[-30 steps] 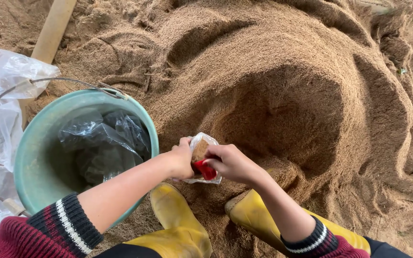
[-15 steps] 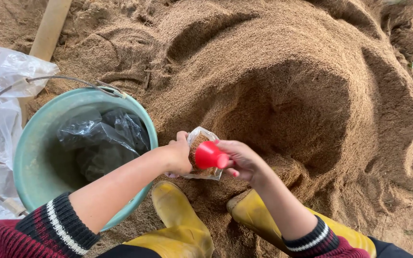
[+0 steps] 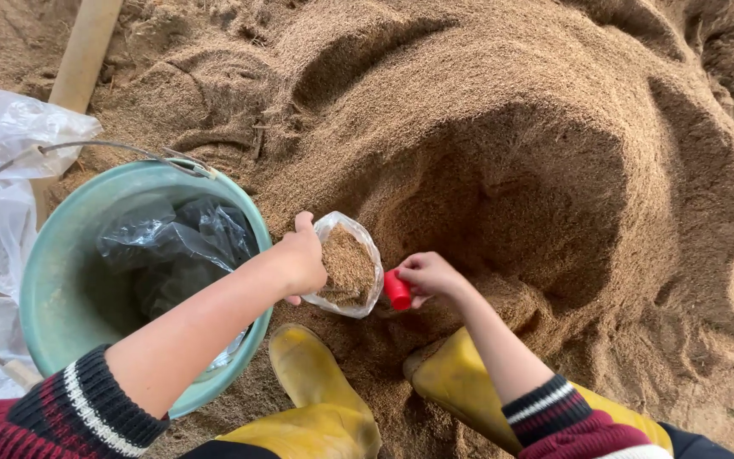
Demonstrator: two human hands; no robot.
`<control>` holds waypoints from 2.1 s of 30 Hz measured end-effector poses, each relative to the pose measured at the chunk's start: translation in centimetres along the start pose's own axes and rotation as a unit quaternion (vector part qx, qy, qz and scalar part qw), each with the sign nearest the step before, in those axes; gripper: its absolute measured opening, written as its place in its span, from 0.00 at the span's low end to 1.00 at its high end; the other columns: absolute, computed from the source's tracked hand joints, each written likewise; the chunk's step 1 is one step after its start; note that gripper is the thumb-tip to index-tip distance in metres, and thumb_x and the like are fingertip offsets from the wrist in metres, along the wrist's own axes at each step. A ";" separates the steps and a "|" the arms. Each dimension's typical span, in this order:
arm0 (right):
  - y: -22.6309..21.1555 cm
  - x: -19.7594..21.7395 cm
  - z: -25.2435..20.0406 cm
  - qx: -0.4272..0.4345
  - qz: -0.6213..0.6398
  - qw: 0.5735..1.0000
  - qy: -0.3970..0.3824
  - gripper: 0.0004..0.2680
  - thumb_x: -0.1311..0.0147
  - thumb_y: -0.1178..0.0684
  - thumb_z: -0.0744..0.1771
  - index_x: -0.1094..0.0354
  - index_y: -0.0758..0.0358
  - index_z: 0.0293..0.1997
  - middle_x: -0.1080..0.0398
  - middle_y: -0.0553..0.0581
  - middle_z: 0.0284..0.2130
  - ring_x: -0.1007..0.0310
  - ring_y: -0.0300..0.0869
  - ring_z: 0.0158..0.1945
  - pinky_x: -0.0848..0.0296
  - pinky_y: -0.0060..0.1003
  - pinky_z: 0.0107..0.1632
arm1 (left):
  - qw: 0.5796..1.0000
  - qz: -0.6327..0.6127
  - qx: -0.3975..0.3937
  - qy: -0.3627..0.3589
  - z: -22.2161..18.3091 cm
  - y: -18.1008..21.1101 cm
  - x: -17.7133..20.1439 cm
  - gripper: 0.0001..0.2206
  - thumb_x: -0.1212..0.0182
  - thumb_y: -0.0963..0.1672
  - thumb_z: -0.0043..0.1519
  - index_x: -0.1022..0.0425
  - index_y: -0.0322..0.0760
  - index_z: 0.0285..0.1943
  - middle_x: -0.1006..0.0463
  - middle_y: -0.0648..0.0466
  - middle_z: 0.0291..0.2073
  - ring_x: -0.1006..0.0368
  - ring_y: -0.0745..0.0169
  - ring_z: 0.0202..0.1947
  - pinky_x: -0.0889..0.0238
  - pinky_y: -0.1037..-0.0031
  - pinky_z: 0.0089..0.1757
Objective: Filling small plastic bags with rice husks from a large pile using a hand scoop.
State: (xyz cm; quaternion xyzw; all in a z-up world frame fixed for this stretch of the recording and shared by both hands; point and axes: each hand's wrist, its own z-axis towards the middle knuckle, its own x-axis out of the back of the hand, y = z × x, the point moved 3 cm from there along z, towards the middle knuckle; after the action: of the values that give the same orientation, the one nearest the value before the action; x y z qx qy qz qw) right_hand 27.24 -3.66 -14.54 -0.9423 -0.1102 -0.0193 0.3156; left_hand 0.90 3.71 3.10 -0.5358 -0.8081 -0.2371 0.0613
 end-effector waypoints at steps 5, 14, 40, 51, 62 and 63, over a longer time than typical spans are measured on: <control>-0.4 -0.3 3.5 0.033 -0.016 0.999 0.015 0.11 0.45 0.58 0.66 0.31 0.81 0.49 0.28 0.75 0.24 0.27 0.48 0.13 0.23 0.33 0.14 | 0.998 0.043 -0.023 -0.034 1.6 -1.5 -0.9 0.32 0.53 0.42 0.62 0.62 0.27 0.74 0.24 0.36 0.43 0.20 0.50 0.25 0.23 0.67 0.31; -2.8 2.0 3.1 0.264 -0.136 0.931 0.211 0.04 0.44 0.63 0.67 0.26 0.68 0.42 0.26 0.58 0.17 0.22 0.41 0.22 0.23 0.29 0.25 | 0.993 0.059 -0.092 0.051 2.1 -0.9 -1.2 0.29 0.45 0.43 0.59 0.45 0.24 0.69 0.23 0.33 0.46 0.19 0.39 0.41 0.26 0.55 0.41; -15.3 -4.3 -20.6 0.474 -0.270 0.836 -0.053 0.05 0.44 0.67 0.65 0.26 0.64 0.36 0.26 0.58 0.30 0.20 0.48 0.34 0.21 0.39 0.39 | 0.908 -0.040 -0.347 0.231 4.1 -0.7 -2.4 0.05 0.43 0.45 0.64 0.21 0.44 0.39 0.24 0.47 0.33 0.21 0.40 0.42 0.27 0.57 0.43; -9.8 -7.3 -12.5 0.264 -0.035 0.958 -0.106 0.03 0.49 0.65 0.68 0.30 0.72 0.43 0.24 0.67 0.31 0.22 0.44 0.23 0.19 0.38 0.29 | 0.882 -0.110 -0.384 0.250 3.3 0.0 -1.7 0.04 0.33 0.43 0.56 0.20 0.46 0.38 0.22 0.53 0.31 0.20 0.55 0.39 0.26 0.68 0.42; -8.9 -7.0 -10.8 0.042 0.355 0.924 -0.137 0.07 0.45 0.59 0.69 0.33 0.74 0.47 0.39 0.50 0.22 0.38 0.28 0.21 0.23 0.24 0.20 | 0.884 -0.236 -0.356 0.188 2.9 -0.1 -1.0 0.14 0.37 0.36 0.55 0.21 0.40 0.49 0.22 0.52 0.38 0.18 0.61 0.40 0.24 0.72 0.46; -9.0 -6.6 -11.1 0.033 0.360 0.922 -0.138 0.09 0.45 0.59 0.68 0.34 0.75 0.51 0.38 0.50 0.23 0.38 0.26 0.20 0.26 0.20 0.19 | 0.887 -0.241 -0.350 0.184 2.7 0.0 -0.9 0.14 0.38 0.37 0.55 0.21 0.39 0.49 0.22 0.50 0.39 0.17 0.60 0.41 0.24 0.70 0.47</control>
State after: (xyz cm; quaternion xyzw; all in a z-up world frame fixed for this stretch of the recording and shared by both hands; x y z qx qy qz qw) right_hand 19.20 -4.65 -1.06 -0.9006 0.1938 0.2297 0.3141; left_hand 1.68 4.17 0.44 -0.2584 -0.7511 -0.6061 -0.0411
